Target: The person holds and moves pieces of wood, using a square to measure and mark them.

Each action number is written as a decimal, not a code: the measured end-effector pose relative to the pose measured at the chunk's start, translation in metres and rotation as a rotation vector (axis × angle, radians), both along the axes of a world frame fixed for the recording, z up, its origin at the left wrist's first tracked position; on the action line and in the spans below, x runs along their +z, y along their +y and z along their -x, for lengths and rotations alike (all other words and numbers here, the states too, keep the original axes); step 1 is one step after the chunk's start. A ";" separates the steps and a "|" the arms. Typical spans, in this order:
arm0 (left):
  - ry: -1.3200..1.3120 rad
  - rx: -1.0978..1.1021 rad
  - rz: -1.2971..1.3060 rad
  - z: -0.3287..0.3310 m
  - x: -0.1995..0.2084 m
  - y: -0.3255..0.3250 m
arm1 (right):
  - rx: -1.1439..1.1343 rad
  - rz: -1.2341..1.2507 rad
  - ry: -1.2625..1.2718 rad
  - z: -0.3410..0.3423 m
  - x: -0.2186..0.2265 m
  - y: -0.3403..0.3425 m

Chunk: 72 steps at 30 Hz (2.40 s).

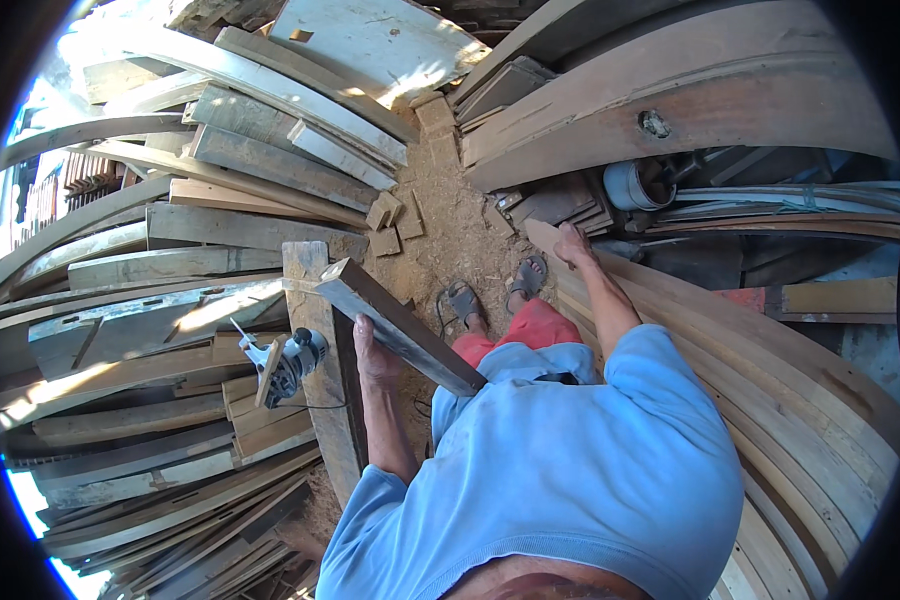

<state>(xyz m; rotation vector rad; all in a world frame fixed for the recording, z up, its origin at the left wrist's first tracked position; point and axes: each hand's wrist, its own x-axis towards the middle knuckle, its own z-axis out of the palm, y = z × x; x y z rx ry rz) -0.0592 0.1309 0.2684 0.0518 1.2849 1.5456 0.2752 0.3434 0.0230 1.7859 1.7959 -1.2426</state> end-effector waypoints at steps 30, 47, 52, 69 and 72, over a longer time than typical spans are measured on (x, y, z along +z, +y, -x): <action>0.067 0.365 -0.288 0.060 0.022 -0.162 | 0.061 0.327 0.508 0.114 0.054 -0.160; -0.116 0.757 -0.387 0.102 0.038 -0.420 | 0.602 0.955 0.839 0.332 0.298 -0.450; -0.031 0.793 -0.349 0.094 0.038 -0.436 | 0.927 0.504 0.810 0.354 0.289 -0.464; 0.553 0.851 -0.333 0.159 0.096 -0.415 | 0.801 0.888 0.889 0.479 0.318 -0.453; 0.520 0.792 -0.340 0.174 0.102 -0.424 | 0.747 0.882 0.809 0.492 0.320 -0.459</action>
